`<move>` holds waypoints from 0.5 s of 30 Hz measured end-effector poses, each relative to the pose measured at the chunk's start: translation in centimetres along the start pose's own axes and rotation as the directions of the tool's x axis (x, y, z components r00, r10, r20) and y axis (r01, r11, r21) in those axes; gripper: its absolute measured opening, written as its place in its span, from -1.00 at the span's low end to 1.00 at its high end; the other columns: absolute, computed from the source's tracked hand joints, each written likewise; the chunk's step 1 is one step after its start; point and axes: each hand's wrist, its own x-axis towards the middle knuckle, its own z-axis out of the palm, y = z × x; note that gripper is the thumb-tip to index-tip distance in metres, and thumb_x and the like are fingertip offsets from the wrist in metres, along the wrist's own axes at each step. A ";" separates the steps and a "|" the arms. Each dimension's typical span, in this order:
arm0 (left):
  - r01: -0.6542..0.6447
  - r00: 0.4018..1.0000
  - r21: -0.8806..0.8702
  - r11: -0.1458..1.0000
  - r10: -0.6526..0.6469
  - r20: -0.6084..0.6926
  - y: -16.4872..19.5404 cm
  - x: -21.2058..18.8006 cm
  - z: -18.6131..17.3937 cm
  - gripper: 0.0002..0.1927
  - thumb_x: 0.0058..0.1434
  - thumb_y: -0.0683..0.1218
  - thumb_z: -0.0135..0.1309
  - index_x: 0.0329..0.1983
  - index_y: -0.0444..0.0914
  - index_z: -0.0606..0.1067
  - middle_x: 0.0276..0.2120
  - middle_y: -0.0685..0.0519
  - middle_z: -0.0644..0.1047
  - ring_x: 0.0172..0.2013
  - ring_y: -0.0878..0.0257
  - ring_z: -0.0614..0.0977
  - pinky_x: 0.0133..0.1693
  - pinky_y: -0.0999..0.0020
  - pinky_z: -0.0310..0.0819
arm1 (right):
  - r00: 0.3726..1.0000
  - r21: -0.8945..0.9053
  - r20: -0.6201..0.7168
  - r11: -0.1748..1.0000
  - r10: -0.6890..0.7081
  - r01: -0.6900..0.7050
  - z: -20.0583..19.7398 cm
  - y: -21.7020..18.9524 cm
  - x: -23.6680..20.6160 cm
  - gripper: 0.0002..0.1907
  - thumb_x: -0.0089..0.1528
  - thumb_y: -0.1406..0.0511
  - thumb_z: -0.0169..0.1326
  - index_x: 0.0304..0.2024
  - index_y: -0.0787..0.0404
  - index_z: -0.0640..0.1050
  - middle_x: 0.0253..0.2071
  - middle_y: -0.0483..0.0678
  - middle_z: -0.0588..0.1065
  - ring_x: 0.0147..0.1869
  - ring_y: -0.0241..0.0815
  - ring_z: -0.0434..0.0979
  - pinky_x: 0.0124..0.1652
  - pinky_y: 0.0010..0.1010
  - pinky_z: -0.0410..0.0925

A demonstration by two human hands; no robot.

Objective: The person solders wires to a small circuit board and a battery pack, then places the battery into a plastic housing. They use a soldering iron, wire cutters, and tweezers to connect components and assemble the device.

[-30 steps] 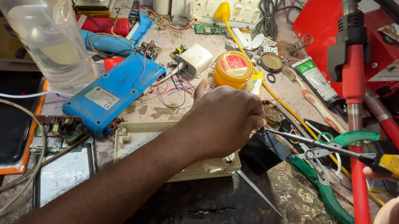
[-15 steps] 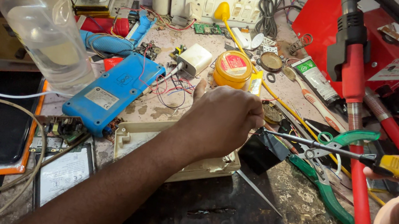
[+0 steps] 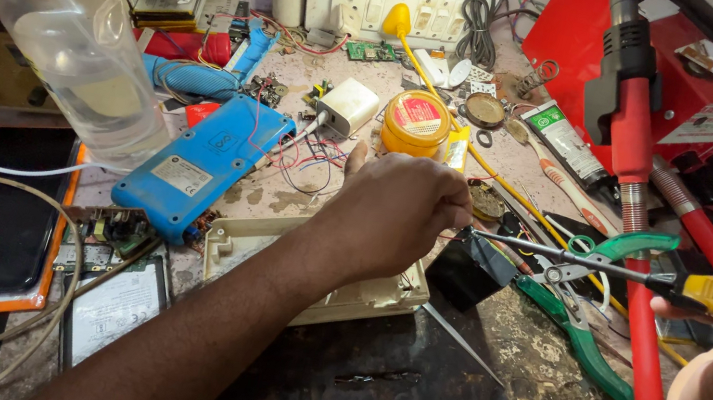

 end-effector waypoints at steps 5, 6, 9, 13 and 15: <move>-0.003 1.000 0.014 1.000 0.003 -0.009 0.0 0.0 0.1 -0.86 0.22 -0.10 0.11 -0.28 -0.20 0.66 -0.37 -0.05 0.67 -0.25 0.03 0.71 -0.10 0.05 0.53 | 1.000 0.018 0.026 1.000 -0.017 0.017 -0.2 -0.1 -0.5 -0.41 0.68 0.05 -0.26 -0.27 0.39 0.35 -0.37 0.17 0.44 -0.36 -0.06 0.46 -0.05 -0.27 0.43; -0.005 1.000 0.011 1.000 0.005 -0.006 0.0 -0.1 0.1 -0.86 0.22 -0.10 0.11 -0.28 -0.20 0.66 -0.37 -0.05 0.67 -0.25 0.04 0.72 -0.10 0.06 0.54 | 0.999 0.011 0.029 1.000 -0.021 0.021 -0.3 -0.2 -0.5 -0.40 0.68 0.05 -0.26 -0.28 0.39 0.35 -0.37 0.17 0.44 -0.37 -0.06 0.47 -0.06 -0.27 0.43; -0.010 1.000 0.009 1.000 0.010 -0.002 -0.1 -0.1 0.2 -0.86 0.23 -0.11 0.10 -0.29 -0.20 0.66 -0.37 -0.05 0.67 -0.26 0.05 0.73 -0.09 0.08 0.55 | 1.000 0.020 0.009 1.000 -0.012 0.011 -0.3 0.0 -0.4 -0.40 0.67 0.05 -0.25 -0.28 0.39 0.35 -0.38 0.17 0.44 -0.37 -0.05 0.48 -0.09 -0.28 0.43; -0.020 1.000 0.032 0.999 0.021 -0.007 -0.2 0.0 0.3 -0.86 0.25 -0.11 0.12 -0.28 -0.17 0.68 -0.37 -0.02 0.69 -0.26 0.05 0.72 0.00 -0.13 0.35 | 0.999 0.041 -0.034 0.999 -0.007 0.008 -0.1 0.5 -0.3 -0.48 0.66 0.07 -0.25 -0.18 0.40 0.34 -0.32 0.17 0.41 -0.35 -0.04 0.48 -0.14 -0.28 0.43; -0.008 1.000 0.036 0.999 0.008 0.001 -0.1 0.0 0.3 -0.86 0.26 -0.09 0.12 -0.27 -0.16 0.67 -0.37 -0.02 0.68 -0.25 0.04 0.72 0.01 -0.15 0.35 | 0.999 0.060 -0.049 0.998 0.001 0.002 0.0 0.5 -0.3 -0.51 0.66 0.08 -0.25 -0.14 0.39 0.33 -0.29 0.16 0.39 -0.34 -0.04 0.46 -0.15 -0.27 0.44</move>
